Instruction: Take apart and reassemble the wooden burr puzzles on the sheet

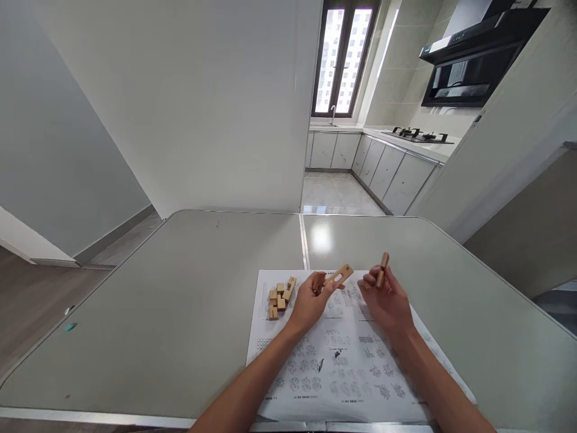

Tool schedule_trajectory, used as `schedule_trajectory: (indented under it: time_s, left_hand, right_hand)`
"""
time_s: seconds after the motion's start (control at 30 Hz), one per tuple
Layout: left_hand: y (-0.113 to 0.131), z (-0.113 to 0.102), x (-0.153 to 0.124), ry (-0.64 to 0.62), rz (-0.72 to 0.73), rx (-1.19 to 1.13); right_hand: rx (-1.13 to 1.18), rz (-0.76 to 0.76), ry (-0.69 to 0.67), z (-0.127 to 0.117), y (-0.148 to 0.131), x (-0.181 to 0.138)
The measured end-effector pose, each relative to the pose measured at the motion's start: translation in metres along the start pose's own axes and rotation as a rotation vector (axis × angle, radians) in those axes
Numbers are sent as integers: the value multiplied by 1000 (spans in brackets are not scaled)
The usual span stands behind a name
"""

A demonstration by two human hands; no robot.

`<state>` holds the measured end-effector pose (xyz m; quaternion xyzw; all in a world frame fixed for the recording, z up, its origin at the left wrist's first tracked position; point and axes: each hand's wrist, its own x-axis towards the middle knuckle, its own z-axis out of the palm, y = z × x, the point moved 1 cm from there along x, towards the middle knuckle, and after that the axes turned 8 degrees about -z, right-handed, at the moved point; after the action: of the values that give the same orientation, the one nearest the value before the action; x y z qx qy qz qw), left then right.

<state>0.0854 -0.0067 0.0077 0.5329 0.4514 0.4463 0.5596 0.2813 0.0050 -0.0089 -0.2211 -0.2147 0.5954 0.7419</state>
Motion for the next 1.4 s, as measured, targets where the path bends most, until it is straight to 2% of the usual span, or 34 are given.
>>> schedule_trajectory:
  time_s: [0.2,0.4,0.7,1.03,1.4]
  left_hand:
    - [0,2,4,62,-4,-39]
    - [-3,1,2,152,-23,36]
    - [-6,0,3,216,15,103]
    - [5,-2,-3,223,143,306]
    - [6,-5,-3,195,171,433]
  right_hand:
    - [-334,94,-214,11,12,-11]
    - [-588,148,-336,17,18,-20]
    - [-904,38,-300,15,21,-20]
    - [-964,5,-293,19,19,-21]
    - [-982,17,-335,20,17,-19]
